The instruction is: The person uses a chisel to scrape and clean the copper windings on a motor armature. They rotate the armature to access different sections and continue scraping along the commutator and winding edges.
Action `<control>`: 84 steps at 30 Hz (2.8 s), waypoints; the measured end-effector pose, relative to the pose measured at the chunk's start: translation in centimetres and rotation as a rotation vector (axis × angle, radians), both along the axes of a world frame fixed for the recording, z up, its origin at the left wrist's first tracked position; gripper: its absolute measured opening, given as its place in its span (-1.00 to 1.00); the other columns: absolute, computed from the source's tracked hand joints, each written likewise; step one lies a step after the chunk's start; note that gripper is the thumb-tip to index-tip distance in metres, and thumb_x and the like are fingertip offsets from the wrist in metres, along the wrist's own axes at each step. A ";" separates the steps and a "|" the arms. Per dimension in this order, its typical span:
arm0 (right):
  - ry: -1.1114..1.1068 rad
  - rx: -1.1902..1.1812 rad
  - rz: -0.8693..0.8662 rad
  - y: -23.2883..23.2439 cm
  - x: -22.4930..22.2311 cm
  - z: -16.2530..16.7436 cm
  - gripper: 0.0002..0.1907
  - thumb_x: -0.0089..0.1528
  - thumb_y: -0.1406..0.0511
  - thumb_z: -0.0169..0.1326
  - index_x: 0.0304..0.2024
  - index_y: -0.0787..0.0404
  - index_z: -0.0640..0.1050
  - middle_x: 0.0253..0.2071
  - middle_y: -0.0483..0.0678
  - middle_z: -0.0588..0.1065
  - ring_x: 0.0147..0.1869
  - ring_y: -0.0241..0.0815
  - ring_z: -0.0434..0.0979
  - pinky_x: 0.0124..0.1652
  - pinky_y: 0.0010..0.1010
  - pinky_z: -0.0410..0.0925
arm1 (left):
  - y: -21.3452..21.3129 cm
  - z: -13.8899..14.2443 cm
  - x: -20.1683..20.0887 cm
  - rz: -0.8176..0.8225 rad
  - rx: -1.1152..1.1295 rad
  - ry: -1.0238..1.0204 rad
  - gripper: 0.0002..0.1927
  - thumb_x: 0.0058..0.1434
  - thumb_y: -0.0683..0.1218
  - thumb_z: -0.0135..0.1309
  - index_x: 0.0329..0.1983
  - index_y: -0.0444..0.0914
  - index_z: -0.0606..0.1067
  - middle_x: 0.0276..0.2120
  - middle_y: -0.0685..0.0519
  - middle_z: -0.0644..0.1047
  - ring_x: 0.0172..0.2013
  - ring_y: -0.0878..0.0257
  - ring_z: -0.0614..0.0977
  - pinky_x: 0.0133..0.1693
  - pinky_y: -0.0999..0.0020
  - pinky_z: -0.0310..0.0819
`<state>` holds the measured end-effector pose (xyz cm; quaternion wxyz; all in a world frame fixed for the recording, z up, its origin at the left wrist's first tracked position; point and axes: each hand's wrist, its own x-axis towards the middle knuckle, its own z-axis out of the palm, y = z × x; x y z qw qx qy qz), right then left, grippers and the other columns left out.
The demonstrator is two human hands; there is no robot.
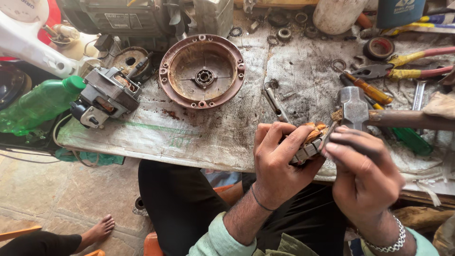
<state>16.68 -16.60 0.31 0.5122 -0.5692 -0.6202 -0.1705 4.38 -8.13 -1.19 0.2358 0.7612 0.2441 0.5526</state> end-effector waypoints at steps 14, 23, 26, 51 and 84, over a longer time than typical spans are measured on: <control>-0.034 -0.047 -0.025 -0.1 -0.3 0.7 -0.82 0.29 0.64 0.07 -0.13 0.37 0.57 -0.07 0.18 0.54 0.10 0.12 0.61 0.09 -0.17 0.51 | -0.1 -0.1 -0.1 0.003 -0.007 -0.017 -0.48 0.03 -0.11 0.45 0.09 -0.15 0.56 -0.21 0.11 0.52 -0.17 0.17 0.51 -0.06 0.31 0.41; -0.115 -0.062 0.006 0.5 -1.9 3.6 -0.83 0.20 0.59 0.12 -0.20 0.32 0.59 -0.15 0.17 0.55 -0.01 0.18 0.61 0.10 0.01 0.51 | -0.6 0.1 -0.2 0.020 0.011 -0.014 -0.49 0.06 -0.07 0.42 0.10 -0.18 0.57 -0.17 0.13 0.53 -0.18 0.21 0.52 -0.05 0.31 0.39; 0.031 -0.082 -0.023 0.3 -2.0 3.4 -0.84 0.31 0.59 0.09 -0.13 0.32 0.56 -0.07 0.14 0.54 0.07 0.13 0.62 0.10 -0.13 0.51 | -0.7 0.1 -0.3 0.022 -0.009 -0.001 -0.51 0.09 -0.09 0.42 0.10 -0.17 0.57 -0.18 0.13 0.53 -0.17 0.21 0.51 -0.06 0.33 0.40; -0.101 -0.014 0.092 -0.4 -0.3 1.4 -0.73 0.10 0.66 -0.02 -0.23 0.37 0.57 -0.17 0.16 0.56 0.03 0.20 0.61 0.10 0.01 0.48 | -1.1 -0.2 -0.2 0.037 0.007 -0.003 -0.43 -0.04 -0.10 0.40 0.09 -0.23 0.57 -0.17 0.09 0.51 -0.18 0.16 0.49 -0.05 0.30 0.37; -0.067 -0.036 -0.018 -0.5 -0.7 0.9 -0.77 0.26 0.60 0.00 -0.17 0.32 0.62 -0.14 0.09 0.54 0.08 0.05 0.57 0.20 -0.02 0.53 | -1.6 -0.5 0.1 0.089 -0.020 -0.011 -0.47 0.05 -0.11 0.34 0.14 -0.21 0.58 -0.22 0.09 0.49 -0.19 0.18 0.47 -0.05 0.36 0.37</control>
